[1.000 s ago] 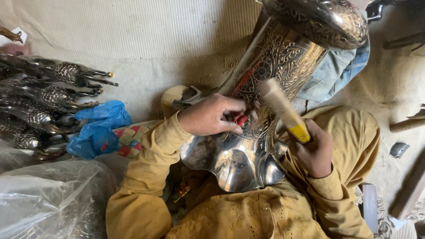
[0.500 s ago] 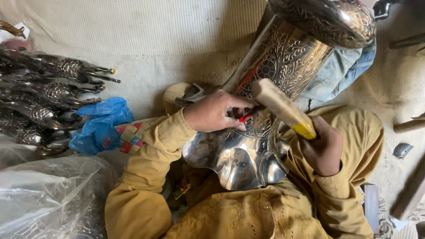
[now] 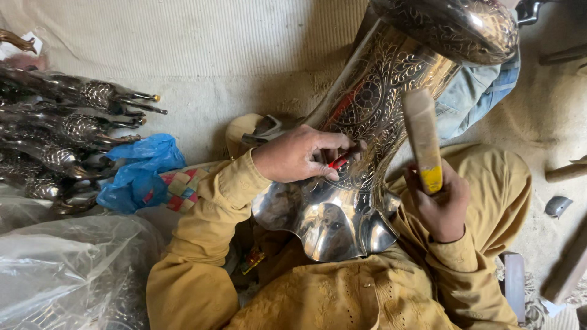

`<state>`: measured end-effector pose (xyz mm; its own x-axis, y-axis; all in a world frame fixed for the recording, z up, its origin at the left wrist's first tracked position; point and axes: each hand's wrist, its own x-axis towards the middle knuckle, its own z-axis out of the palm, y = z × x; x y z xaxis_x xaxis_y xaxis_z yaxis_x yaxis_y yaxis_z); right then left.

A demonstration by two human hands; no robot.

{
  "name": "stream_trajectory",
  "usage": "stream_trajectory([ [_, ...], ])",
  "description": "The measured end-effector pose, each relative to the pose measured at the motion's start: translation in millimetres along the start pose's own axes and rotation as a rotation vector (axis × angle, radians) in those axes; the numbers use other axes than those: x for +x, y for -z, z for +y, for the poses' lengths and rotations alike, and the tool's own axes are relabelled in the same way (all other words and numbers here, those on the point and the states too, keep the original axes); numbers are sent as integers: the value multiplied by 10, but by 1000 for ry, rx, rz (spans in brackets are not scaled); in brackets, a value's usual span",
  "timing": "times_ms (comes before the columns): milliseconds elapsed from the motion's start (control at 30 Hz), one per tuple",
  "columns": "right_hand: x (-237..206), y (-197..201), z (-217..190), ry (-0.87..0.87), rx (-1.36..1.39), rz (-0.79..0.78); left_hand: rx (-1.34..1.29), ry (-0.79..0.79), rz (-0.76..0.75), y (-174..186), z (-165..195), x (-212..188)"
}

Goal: The person sits on the floor holding a large brass vase-like object on their lap and engraves decorative floral patterns into its surface, striking a chisel with a wooden mallet while repositioning the chisel along the design. Finished engraved metal pieces lie on the floor beside them.

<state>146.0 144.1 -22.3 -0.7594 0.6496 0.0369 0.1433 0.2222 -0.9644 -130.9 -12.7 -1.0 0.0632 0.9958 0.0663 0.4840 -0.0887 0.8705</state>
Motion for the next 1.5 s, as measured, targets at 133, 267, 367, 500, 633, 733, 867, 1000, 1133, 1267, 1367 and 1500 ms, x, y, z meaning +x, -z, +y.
stream_trajectory([
  [133, 24, 19, -22, 147, -195, -29, -15, 41, -41, 22, 36, 11],
  [267, 5, 29, -5, -63, 46, -22, -21, 89, -60, 66, 89, 37],
  [367, -9, 30, 26, 39, -70, -16, -7, 121, -88, 76, 107, 48],
  [500, -26, 45, 55, -34, -74, -37, -22, 57, -52, 63, 95, 42],
  [633, -17, 59, 50, -140, 75, -41, -29, 83, -65, 53, 76, 31],
  [733, 13, 91, 28, 38, -317, -36, -68, 155, -59, 40, 80, 21],
  [867, 60, 122, 18, 47, -167, -36, -34, 97, -26, 42, 95, 20],
  [1000, 54, 115, 52, 31, -44, -66, -41, 112, -49, 52, 112, 34],
  [1133, 10, 76, 66, -120, -29, -145, -74, 277, -120, 62, 131, 23],
  [1267, 22, 30, 20, -23, -8, -74, -47, 127, -62, 70, 122, 25],
  [1367, 55, 48, -39, -64, -93, -94, -66, 97, -35, 61, 117, 23],
  [1500, 51, 83, -46, -100, -76, -123, -73, 127, -45, 55, 137, 1],
])
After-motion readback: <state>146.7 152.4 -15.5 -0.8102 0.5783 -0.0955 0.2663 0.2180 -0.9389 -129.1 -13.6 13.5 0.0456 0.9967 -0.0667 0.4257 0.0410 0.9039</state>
